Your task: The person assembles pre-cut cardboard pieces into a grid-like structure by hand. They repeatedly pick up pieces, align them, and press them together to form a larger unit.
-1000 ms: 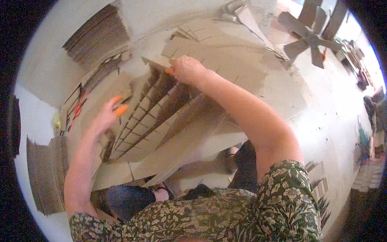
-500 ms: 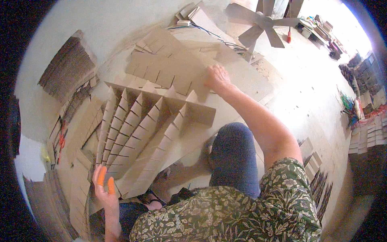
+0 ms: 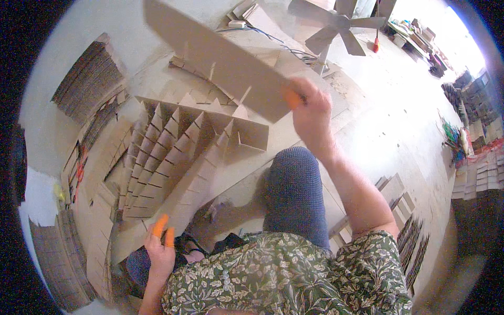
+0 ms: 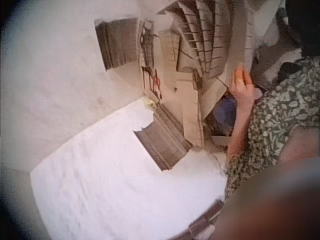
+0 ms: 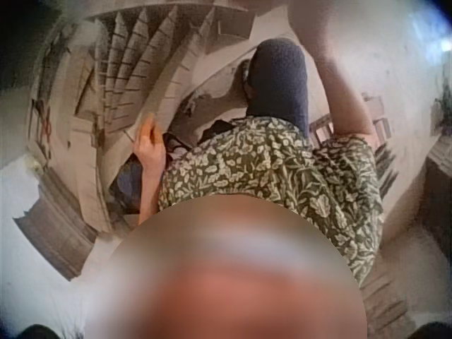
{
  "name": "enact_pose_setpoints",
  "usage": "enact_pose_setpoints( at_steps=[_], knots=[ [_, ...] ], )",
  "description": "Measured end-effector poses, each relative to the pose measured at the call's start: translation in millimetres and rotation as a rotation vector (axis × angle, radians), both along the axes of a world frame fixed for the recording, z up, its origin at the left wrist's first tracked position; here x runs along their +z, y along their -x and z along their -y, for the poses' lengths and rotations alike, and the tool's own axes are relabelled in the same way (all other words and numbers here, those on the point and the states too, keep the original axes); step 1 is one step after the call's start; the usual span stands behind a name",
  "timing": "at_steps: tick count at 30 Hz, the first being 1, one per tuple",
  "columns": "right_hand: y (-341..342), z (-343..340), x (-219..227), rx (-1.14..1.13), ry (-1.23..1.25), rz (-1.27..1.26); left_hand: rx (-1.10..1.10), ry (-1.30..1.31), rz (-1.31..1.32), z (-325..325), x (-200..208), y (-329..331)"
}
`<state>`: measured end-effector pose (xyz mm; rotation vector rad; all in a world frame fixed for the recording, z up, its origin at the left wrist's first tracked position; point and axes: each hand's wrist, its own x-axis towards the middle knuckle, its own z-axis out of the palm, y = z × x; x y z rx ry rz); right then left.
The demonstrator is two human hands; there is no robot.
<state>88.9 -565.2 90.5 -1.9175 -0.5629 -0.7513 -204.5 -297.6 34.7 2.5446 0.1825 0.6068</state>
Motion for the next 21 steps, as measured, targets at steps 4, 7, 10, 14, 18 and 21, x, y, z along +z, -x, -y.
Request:
enact_pose_setpoints(
  at_steps=[4,7,10,14,18,21],
  knots=[
    [17,3,-21,0.195,0.016,-0.022,-0.047,-0.052,0.041,9,4,-10],
    [7,2,-42,0.316,0.022,-0.079,-0.025,-0.001,0.033,14,6,-11],
    [6,-1,-45,0.329,0.031,-0.108,-0.007,0.001,0.009,16,9,-12],
    [5,-8,-43,0.357,-0.025,-0.153,-0.006,0.001,0.012,17,10,-11],
    [19,-16,-32,0.337,0.037,-0.152,-0.035,-0.029,0.035,9,9,-9],
    [24,-16,-29,0.35,0.04,-0.145,-0.028,-0.006,0.013,5,17,-8]
  ],
)
